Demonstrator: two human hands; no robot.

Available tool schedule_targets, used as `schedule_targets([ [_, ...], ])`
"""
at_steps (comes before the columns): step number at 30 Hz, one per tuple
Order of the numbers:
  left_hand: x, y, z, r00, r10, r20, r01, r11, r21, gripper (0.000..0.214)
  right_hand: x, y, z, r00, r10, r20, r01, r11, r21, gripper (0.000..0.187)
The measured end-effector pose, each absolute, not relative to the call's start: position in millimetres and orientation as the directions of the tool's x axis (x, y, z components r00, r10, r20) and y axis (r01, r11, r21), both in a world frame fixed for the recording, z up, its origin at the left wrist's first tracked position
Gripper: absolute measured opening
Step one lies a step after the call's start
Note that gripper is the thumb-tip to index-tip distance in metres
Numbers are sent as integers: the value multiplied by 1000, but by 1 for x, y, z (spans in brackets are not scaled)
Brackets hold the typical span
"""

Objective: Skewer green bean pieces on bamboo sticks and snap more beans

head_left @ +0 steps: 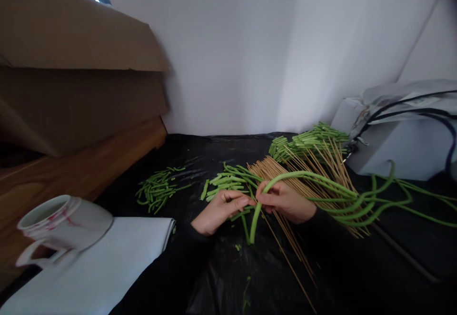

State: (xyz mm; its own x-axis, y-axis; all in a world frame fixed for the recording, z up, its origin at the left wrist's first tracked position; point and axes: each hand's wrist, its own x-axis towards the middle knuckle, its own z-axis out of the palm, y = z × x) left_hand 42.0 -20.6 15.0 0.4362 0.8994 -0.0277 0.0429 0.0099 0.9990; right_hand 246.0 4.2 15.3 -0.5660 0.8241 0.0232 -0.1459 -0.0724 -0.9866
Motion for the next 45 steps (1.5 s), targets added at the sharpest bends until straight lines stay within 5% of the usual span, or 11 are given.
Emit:
schedule_targets([
  [6, 54, -26, 19, 563, 826, -22, 105, -46, 993, 33, 239, 1, 14, -598, 801, 24, -116, -57, -992, 22],
  [13, 51, -22, 14, 396, 917, -47, 146, -12, 989, 30, 242, 9, 14, -350, 937, -14, -415, -169, -894, 23],
  [18, 50, -19, 7, 304, 951, -59, -7, 65, 998, 35, 244, 11, 13, -340, 940, -39, -460, -202, -865, 20],
  [27, 54, -18, 3, 213, 977, -29, -305, 95, 948, 35, 241, 7, 14, -305, 952, 34, -392, -93, -915, 22],
  [38, 51, -13, 2, 202, 978, -52, -454, 140, 880, 34, 237, 4, 7, -304, 935, 182, -154, 140, -978, 24],
  [45, 50, -14, 4, 43, 998, 54, -134, -48, 990, 30, 239, 5, 13, -194, 956, 219, -143, 193, -971, 25],
])
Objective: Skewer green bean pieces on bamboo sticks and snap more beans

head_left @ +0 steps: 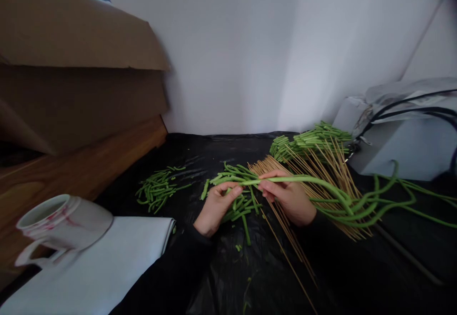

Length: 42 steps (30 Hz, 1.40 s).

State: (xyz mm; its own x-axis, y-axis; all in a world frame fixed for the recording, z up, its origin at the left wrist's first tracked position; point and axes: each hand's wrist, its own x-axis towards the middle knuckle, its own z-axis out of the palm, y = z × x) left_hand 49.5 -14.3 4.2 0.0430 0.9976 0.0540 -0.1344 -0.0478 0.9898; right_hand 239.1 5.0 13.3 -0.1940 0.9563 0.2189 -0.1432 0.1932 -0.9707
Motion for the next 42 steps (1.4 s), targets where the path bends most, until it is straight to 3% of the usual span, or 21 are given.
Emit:
schedule_targets([
  [5, 52, -17, 7, 95, 977, 190, 90, -199, 976, 27, 239, 4, 20, -104, 969, 225, -78, 218, -973, 25],
  [9, 50, -21, 9, 183, 933, 309, 376, -357, 855, 11, 238, 2, 22, -80, 951, 300, 38, 304, -952, 26],
  [13, 51, -27, 14, 313, 895, 317, 403, -428, 809, 14, 240, 6, 17, -47, 957, 286, 77, 289, -954, 33],
  [17, 53, -30, 19, 370, 879, 299, 397, -441, 805, 23, 243, 12, 12, -21, 991, 134, -3, 134, -991, 42],
  [20, 55, -31, 21, 352, 878, 325, 334, -441, 833, 28, 243, 14, 10, -37, 998, 45, -65, 42, -997, 49],
  [26, 56, -25, 17, 73, 955, 287, 219, -296, 930, 30, 239, 11, 6, -118, 992, -34, -154, -52, -987, 51],
  [35, 38, -8, 16, -278, 949, 146, -221, -211, 952, 29, 242, 11, 13, -44, 999, -19, -103, -23, -994, 49],
  [38, 27, -4, 19, -258, 966, -3, -462, -121, 879, 29, 243, 11, 16, -38, 998, -50, -124, -54, -991, 51],
  [42, 24, -3, 24, -57, 984, -171, -701, 83, 708, 30, 243, 11, 16, -68, 997, -38, -114, -45, -992, 52],
])
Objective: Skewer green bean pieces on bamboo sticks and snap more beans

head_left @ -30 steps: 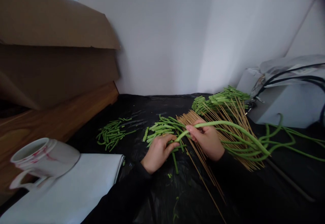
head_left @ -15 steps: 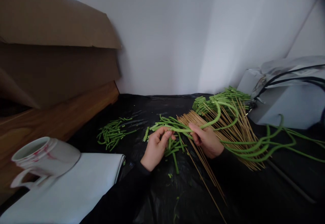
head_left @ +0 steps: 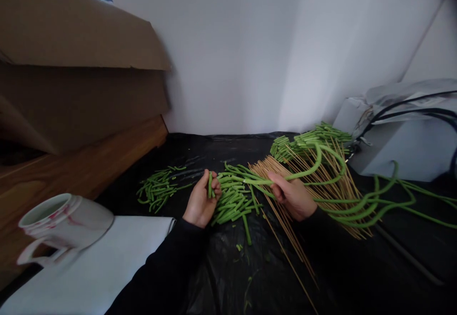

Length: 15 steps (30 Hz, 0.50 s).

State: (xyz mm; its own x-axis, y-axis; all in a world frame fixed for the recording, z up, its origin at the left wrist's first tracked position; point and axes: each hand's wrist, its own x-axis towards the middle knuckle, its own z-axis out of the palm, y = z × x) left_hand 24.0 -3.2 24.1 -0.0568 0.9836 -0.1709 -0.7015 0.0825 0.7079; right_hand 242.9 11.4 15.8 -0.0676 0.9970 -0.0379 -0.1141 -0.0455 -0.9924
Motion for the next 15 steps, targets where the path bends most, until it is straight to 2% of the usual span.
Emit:
schedule_targets([
  [3, 29, -8, 25, 51, 992, -118, -658, 123, 743, 34, 243, 11, 14, -78, 997, -20, -108, -29, -994, 50],
  [6, 35, -14, 23, 139, 990, -8, -454, 71, 888, 31, 243, 11, 12, -86, 996, -15, -107, -24, -994, 49],
  [9, 40, -19, 20, 234, 972, 2, -265, 61, 962, 28, 242, 12, 10, -80, 997, -19, -116, -29, -993, 47],
  [12, 42, -21, 18, 250, 968, -5, -233, 65, 970, 28, 241, 11, 10, -99, 995, -8, -137, -22, -990, 47],
  [15, 42, -23, 19, 300, 954, 6, -231, 66, 971, 27, 239, 8, 12, -219, 976, -6, -193, -49, -980, 46],
])
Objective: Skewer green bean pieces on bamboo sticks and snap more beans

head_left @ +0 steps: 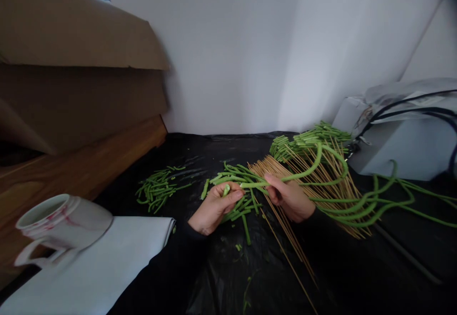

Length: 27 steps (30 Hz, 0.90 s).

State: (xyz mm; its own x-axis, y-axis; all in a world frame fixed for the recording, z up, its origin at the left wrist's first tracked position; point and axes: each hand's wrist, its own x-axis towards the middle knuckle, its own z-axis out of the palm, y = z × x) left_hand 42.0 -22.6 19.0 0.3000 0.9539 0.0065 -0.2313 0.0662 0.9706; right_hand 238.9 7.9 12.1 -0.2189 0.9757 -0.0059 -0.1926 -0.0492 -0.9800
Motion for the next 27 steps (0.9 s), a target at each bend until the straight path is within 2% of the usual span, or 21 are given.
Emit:
schedule_targets([
  [2, 42, -25, 21, 356, 934, 15, -166, 48, 985, 26, 238, 4, 14, -347, 938, 2, -230, -84, -969, 46],
  [5, 45, -28, 25, 412, 911, 30, 24, -43, 999, 23, 238, 0, 16, -503, 864, 19, -272, -138, -952, 44],
  [9, 49, -29, 23, 454, 888, 73, 245, -203, 948, 16, 245, -3, 15, -685, 726, 53, -295, -211, -932, 38],
  [13, 50, -29, 16, 411, 898, 159, 470, -358, 807, 12, 257, -6, 15, -876, 480, 48, -173, -220, -960, 31],
  [15, 49, -29, 13, 400, 900, 172, 516, -376, 770, 14, 261, -6, 17, -909, 417, 7, -98, -198, -975, 30],
  [17, 49, -28, 11, 412, 898, 151, 502, -363, 785, 23, 261, -5, 19, -885, 464, -41, -50, -183, -982, 31],
  [19, 49, -27, 10, 412, 899, 147, 452, -342, 824, 30, 259, -3, 21, -817, 571, -84, -23, -177, -984, 33],
  [22, 49, -24, 12, 381, 906, 183, 320, -315, 894, 29, 254, 1, 21, -688, 712, -142, 60, -140, -988, 38],
  [24, 48, -23, 14, 360, 915, 181, 262, -285, 922, 28, 253, 4, 20, -632, 758, -161, 136, -96, -986, 39],
  [27, 47, -22, 17, 362, 925, 116, 253, -217, 943, 38, 251, 5, 17, -611, 775, -162, 201, -46, -978, 39],
])
